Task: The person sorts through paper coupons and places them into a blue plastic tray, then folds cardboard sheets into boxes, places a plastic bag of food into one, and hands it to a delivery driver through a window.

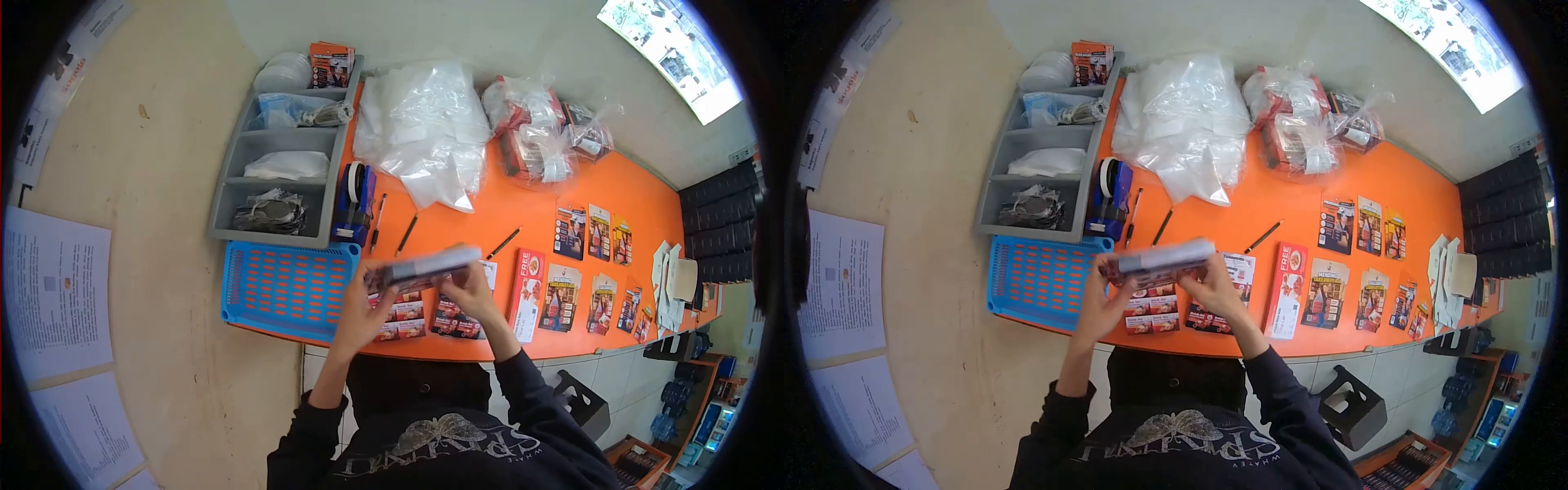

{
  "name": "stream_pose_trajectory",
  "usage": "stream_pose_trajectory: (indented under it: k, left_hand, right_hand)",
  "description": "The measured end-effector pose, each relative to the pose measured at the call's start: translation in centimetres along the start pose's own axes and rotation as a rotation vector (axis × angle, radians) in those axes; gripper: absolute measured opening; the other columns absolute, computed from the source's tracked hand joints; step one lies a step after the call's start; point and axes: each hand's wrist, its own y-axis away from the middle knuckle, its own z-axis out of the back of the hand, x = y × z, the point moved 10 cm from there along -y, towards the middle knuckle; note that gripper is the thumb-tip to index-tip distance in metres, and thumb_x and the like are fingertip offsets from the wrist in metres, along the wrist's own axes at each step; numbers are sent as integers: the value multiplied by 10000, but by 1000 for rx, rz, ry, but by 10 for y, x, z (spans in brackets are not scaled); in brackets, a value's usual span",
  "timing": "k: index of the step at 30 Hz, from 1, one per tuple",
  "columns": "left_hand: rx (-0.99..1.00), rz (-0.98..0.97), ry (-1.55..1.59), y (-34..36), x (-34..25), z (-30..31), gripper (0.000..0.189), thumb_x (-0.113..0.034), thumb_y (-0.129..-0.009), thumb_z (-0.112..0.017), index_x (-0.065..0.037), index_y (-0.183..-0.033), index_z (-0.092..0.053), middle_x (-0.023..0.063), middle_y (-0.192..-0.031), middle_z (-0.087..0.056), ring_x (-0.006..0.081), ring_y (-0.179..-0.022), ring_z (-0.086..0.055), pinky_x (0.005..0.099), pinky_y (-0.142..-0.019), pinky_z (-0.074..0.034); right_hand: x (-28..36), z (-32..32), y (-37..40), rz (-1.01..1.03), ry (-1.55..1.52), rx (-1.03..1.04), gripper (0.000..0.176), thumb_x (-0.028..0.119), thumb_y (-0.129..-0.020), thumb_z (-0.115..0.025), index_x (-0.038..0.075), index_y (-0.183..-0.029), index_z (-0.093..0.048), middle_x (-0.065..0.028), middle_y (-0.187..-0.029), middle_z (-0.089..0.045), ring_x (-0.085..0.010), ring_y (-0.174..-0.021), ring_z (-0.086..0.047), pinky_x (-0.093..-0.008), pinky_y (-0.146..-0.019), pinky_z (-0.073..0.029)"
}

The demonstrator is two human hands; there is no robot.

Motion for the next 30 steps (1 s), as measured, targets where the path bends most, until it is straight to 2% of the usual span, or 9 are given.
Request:
stream_pose_trajectory:
  k: [8,12,14,15,18,19,23,26,30]
  left_hand:
    - [-145,-120,135,44,78,-18,421,101,-680,-554,-23,-1047,-391,125,-1027,-490,201,-962,-527,311,-866,-414]
    - [-183,-241,104,48,87,-26,393,43,-751,-547,-6,-1086,-346,139,-1053,-464,205,-979,-517,325,-857,-425]
    - [-242,2,243,49,100,-26,432,5,-795,-537,11,-1160,-306,150,-1071,-458,216,-995,-513,338,-856,-428]
    - [-271,128,310,51,95,-24,454,-14,-816,-532,20,-1197,-287,155,-1079,-455,222,-1002,-510,344,-856,-430]
    - [-246,157,200,42,40,-11,523,-55,-851,-523,43,-1279,-239,166,-1121,-440,237,-1010,-508,353,-857,-436]
    - [-236,127,82,44,69,-9,587,-70,-837,-544,57,-1312,-224,203,-1169,-410,283,-1047,-491,371,-889,-413]
    - [-281,204,-300,49,110,-14,659,-84,-799,-568,60,-1330,-205,288,-1261,-300,406,-1124,-372,436,-965,-307]
    - [-294,155,-676,60,120,-25,693,-85,-781,-573,64,-1336,-186,292,-1253,-293,433,-1126,-340,488,-965,-271]
    - [-272,247,-592,69,136,-24,739,-109,-750,-601,93,-1319,-176,294,-1180,-334,443,-1095,-335,509,-943,-266]
  right_hand:
    - [-43,-27,21,19,107,63,358,-82,-663,-571,57,-970,-452,-100,-961,-539,-184,-972,-539,-321,-870,-422]
    - [-63,-23,28,-49,164,6,382,-62,-677,-579,40,-1020,-447,-109,-1007,-532,-187,-957,-555,-327,-828,-454]
    - [-53,-19,26,-46,353,-51,400,-56,-701,-580,36,-1058,-425,-108,-1038,-525,-189,-944,-564,-325,-809,-465]
    - [-68,-25,29,-197,-88,-63,528,-75,-722,-542,25,-1197,-337,-111,-1111,-498,-187,-958,-565,-311,-804,-469]
    - [-26,-36,24,-252,-156,-130,652,-92,-735,-506,20,-1305,-210,-118,-1154,-471,-161,-944,-573,-274,-784,-473]
    - [-48,-31,27,-135,21,-107,690,-88,-732,-508,11,-1335,-187,-136,-1166,-468,-149,-938,-575,-254,-767,-475]
    - [-109,-28,42,-347,131,-246,728,-22,-704,-584,-10,-1339,-229,-164,-1108,-478,-207,-972,-529,-334,-824,-441]
    - [-69,-29,40,-118,967,-322,742,84,-691,-661,-50,-1309,-273,-201,-989,-489,-322,-943,-498,-368,-795,-424]
    - [-87,-18,41,-197,919,-324,753,166,-673,-704,-98,-1262,-317,-214,-941,-501,-367,-940,-473,-411,-800,-408]
